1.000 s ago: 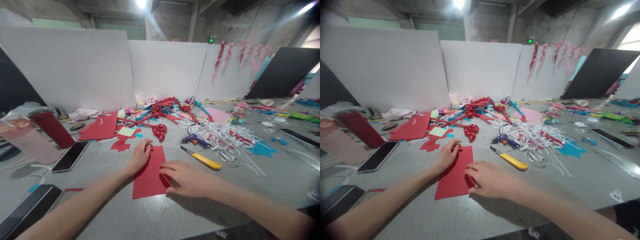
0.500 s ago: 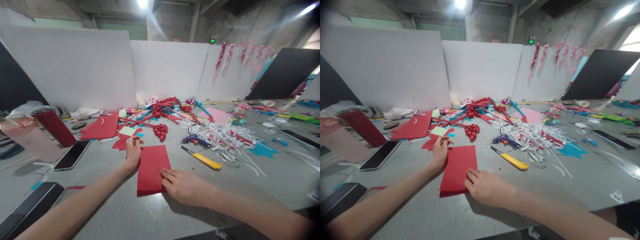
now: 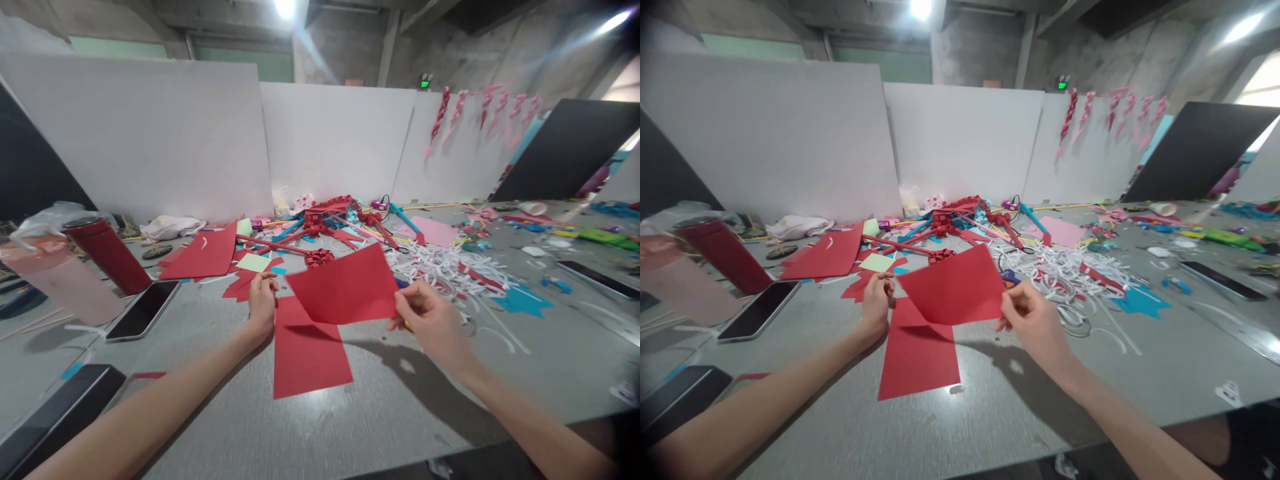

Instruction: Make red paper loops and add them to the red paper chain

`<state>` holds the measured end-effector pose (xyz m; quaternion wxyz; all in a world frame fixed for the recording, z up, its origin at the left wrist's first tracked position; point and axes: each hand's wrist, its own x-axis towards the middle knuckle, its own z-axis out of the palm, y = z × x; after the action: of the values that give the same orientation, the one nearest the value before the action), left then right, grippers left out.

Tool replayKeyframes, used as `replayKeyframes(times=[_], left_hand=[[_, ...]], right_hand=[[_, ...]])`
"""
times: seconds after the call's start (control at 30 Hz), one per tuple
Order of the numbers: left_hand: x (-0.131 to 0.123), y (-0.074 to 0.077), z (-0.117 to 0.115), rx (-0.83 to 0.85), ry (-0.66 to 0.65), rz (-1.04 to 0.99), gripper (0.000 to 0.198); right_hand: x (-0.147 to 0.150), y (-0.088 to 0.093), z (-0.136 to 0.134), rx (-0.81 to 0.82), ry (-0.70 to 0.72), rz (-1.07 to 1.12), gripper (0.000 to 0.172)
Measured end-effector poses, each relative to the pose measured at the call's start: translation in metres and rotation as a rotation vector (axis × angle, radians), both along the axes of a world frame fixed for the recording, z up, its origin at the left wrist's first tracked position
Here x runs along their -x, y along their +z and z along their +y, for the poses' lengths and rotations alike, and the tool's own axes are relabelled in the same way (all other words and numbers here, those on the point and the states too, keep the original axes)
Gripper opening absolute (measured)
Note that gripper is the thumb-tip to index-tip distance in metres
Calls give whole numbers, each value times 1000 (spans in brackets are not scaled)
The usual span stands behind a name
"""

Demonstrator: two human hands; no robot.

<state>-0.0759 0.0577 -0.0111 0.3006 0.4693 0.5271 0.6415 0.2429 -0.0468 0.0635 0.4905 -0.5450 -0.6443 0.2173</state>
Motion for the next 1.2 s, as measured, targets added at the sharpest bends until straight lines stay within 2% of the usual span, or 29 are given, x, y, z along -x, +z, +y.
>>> replayKeyframes(times=[0.1, 0.27, 0.33, 0.4, 0.5, 0.67, 0.8, 0.87, 0.93, 1.07, 1.13, 1.2], left_hand=[[-6, 4, -5, -30, -74, 105, 16], [-20, 5, -19, -148, -333, 585, 16], [-23, 5, -22, -161, -370, 766, 26], [-23, 6, -23, -113, -351, 918, 48], [-17, 13, -21, -16, -349, 1032, 67], [-2, 24, -15, 129, -369, 1073, 68], [8, 32, -5, 139, -455, 1043, 42], [12, 45, -2, 110, -517, 995, 30], [15, 67, -2, 74, -590, 941, 22], [14, 111, -2, 108, -720, 821, 23], [7, 121, 1, 86, -755, 702, 23], [-2, 122, 7, 77, -779, 639, 24]], right_hand=[[-18, 1, 4, 167, -8, 195, 37], [-48, -4, 1, 292, -26, 226, 52], [-60, -7, -5, 329, -36, 198, 52], [-71, -11, -11, 372, -44, 178, 52], [-84, -18, -19, 411, -52, 148, 51], [-88, -29, -27, 453, -6, 138, 52], [-70, -34, -29, 474, 39, 156, 52], [-60, -38, -28, 482, 59, 144, 49], [-52, -44, -26, 488, 72, 132, 48], [-46, -55, -21, 477, 70, 104, 44], [-44, -57, -20, 462, 74, 105, 43], [-40, -58, -19, 451, 68, 116, 41]])
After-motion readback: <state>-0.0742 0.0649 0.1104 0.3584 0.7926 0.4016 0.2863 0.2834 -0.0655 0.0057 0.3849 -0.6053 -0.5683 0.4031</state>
